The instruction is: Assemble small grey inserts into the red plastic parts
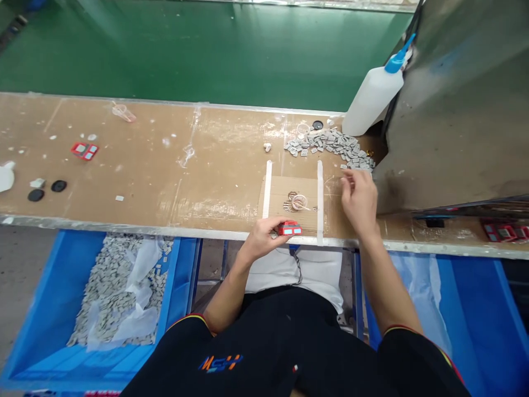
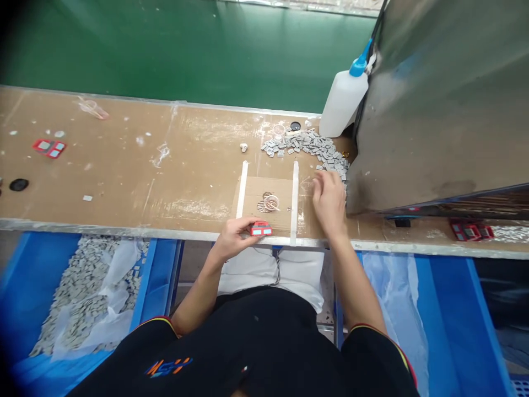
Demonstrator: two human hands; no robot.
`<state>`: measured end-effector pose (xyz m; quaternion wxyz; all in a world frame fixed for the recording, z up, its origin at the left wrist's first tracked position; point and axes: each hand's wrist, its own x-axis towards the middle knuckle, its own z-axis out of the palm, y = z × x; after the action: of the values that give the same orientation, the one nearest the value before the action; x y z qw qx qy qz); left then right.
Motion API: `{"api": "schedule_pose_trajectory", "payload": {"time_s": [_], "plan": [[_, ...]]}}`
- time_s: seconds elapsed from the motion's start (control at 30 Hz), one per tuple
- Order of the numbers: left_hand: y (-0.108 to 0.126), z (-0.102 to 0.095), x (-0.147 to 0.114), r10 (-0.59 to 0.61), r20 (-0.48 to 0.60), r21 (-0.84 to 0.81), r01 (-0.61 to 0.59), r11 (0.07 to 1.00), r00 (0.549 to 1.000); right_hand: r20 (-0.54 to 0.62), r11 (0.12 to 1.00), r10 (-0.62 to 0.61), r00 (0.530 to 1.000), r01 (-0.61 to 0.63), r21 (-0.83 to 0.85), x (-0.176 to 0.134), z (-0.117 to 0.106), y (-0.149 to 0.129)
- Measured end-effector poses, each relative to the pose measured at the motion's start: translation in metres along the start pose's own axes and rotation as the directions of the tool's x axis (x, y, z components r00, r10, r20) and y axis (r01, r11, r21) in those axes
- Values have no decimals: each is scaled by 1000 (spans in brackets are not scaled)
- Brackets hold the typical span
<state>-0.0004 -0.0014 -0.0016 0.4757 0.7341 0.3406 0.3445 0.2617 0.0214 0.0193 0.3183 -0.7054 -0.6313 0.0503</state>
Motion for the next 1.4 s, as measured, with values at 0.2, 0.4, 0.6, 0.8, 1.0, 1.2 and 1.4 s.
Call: {"api": "schedule_pose_trajectory", "payload": {"time_s": [0.2,0.4,0.6,0.8,1.0,1.2,1.4], "plan": [[0,0,0,3,2,17,-3,1000,1000,90,919,104,990,-61,-390,43,7,38],[-2,-1,-3,43,1,-5,-43,999,999,38,984,-38,999,44,-171,55,1,44],[-9,-5,-3,173,50,-11,-173,985,984,147,959,-201,969,164,232,-13,-33,-30],[-11,-5,-4,97,83,-39,-94,995,992,371,877,-276,887,74,475,-57,-17,-70],[-10,-3,-6,24,108,-88,-15,996,994,440,897,-305,845,99,431,-45,-13,-65],[-11,-5,-8,94,100,64,-100,993,991,442,936,-338,831,249,247,-59,-16,-78],[-9,-4,-10,87,112,121,-100,988,990,422,924,-300,856,150,352,-81,-21,-82]]}}
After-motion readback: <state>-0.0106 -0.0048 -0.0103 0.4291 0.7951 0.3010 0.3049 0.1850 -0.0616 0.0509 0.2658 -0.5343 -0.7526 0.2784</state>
